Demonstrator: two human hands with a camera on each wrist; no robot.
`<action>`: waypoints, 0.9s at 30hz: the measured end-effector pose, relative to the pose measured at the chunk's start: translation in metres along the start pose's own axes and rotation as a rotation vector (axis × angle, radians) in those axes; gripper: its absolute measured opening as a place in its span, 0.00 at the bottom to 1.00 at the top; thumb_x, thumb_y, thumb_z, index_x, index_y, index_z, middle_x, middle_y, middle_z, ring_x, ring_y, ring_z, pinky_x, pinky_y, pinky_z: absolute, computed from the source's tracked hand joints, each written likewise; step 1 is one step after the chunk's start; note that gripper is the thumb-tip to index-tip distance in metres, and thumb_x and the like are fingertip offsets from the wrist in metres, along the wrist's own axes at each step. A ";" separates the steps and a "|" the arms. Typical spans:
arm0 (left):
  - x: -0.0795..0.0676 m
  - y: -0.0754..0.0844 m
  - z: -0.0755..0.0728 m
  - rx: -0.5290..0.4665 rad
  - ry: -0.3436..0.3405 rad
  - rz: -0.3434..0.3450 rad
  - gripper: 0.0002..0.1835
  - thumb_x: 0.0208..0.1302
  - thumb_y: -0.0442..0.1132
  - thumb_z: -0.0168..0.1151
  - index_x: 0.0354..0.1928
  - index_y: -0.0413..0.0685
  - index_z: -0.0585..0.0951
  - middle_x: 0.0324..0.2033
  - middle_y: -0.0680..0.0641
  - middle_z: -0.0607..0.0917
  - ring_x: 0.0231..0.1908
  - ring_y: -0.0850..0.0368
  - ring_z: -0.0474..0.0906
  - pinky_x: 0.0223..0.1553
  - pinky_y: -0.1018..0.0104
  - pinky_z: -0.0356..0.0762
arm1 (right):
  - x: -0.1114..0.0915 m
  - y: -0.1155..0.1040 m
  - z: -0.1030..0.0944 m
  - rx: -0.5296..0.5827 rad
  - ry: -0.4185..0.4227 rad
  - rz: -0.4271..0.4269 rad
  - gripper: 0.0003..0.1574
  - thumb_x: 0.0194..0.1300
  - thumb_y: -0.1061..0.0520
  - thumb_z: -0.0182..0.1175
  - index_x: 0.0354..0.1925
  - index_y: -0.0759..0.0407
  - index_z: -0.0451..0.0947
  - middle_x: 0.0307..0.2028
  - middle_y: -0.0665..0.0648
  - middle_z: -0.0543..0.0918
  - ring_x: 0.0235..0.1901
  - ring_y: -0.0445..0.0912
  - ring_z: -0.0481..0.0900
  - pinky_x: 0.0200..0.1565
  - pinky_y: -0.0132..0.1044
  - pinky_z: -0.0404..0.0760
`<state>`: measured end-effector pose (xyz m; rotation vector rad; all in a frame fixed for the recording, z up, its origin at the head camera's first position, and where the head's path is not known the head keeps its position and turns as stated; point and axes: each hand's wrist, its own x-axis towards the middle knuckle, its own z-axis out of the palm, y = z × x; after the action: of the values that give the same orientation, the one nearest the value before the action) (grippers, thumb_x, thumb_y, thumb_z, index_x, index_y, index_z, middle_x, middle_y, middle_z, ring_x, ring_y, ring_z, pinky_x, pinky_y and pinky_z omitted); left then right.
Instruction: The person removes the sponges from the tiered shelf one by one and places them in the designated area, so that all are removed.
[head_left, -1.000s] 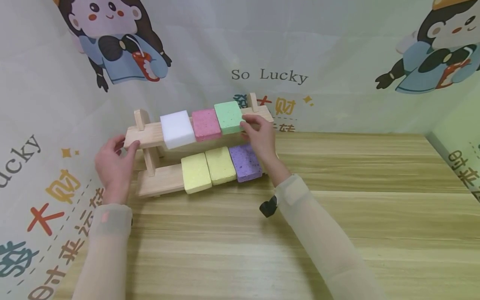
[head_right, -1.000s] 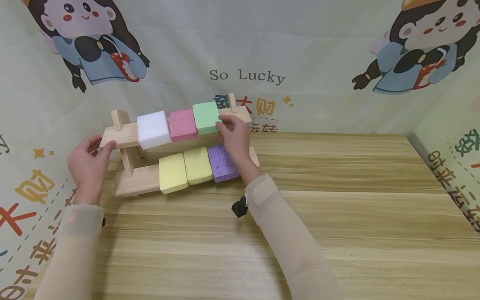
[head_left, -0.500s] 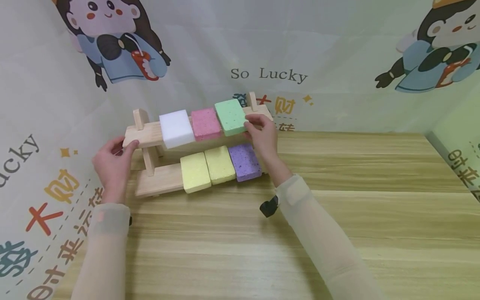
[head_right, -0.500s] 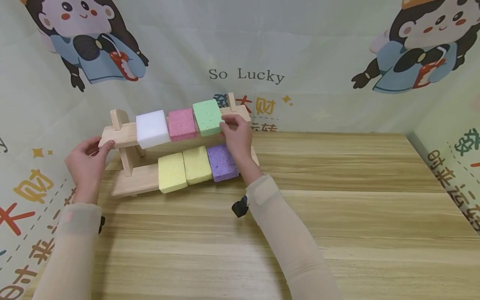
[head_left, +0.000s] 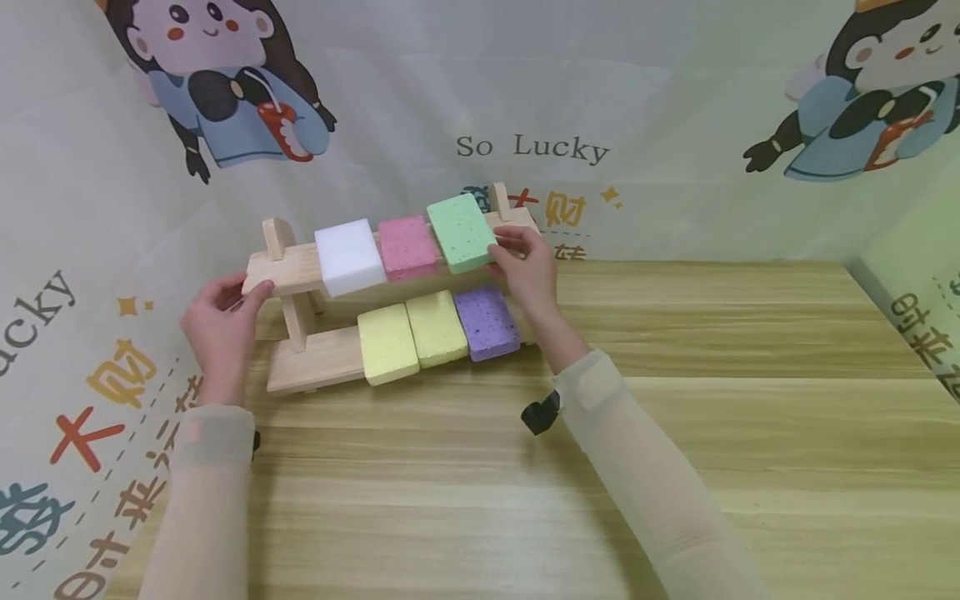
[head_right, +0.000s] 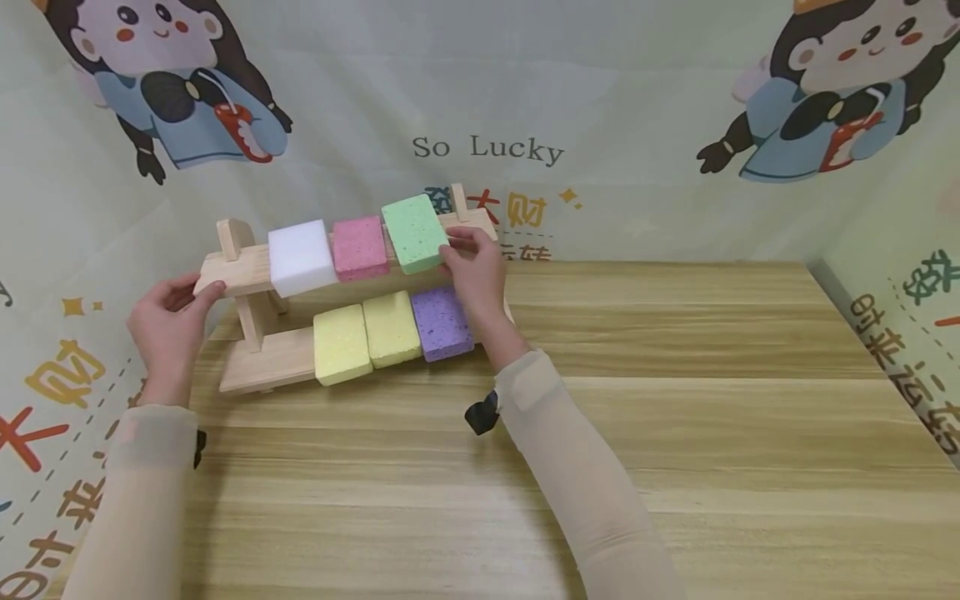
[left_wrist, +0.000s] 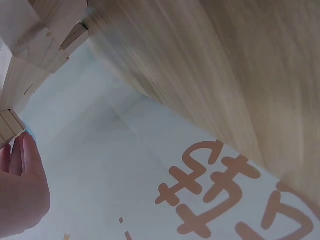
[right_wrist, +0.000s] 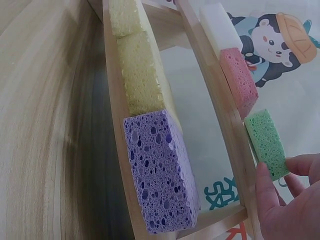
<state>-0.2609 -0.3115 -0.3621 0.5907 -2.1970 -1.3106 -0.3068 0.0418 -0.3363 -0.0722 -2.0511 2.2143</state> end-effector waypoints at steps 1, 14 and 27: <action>0.000 0.000 0.000 -0.012 0.002 -0.006 0.27 0.60 0.53 0.72 0.57 0.48 0.83 0.58 0.43 0.84 0.48 0.68 0.82 0.55 0.74 0.80 | 0.000 0.000 -0.001 0.007 -0.004 0.000 0.20 0.67 0.66 0.62 0.57 0.63 0.77 0.56 0.63 0.81 0.48 0.51 0.83 0.46 0.33 0.87; 0.002 -0.002 0.000 -0.019 -0.002 -0.031 0.28 0.59 0.55 0.72 0.59 0.50 0.82 0.59 0.44 0.83 0.51 0.68 0.81 0.57 0.74 0.79 | 0.000 0.000 -0.009 0.011 -0.009 0.014 0.19 0.69 0.65 0.61 0.57 0.61 0.77 0.56 0.63 0.80 0.42 0.47 0.82 0.47 0.33 0.87; 0.004 -0.001 0.000 -0.014 -0.018 -0.052 0.28 0.59 0.56 0.71 0.60 0.56 0.82 0.60 0.47 0.83 0.47 0.73 0.80 0.54 0.77 0.79 | 0.000 -0.001 -0.018 0.031 0.021 0.030 0.19 0.68 0.66 0.61 0.57 0.62 0.77 0.57 0.63 0.81 0.41 0.45 0.82 0.46 0.32 0.87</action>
<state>-0.2638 -0.3141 -0.3619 0.6373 -2.1987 -1.3617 -0.3043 0.0598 -0.3363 -0.1227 -2.0172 2.2523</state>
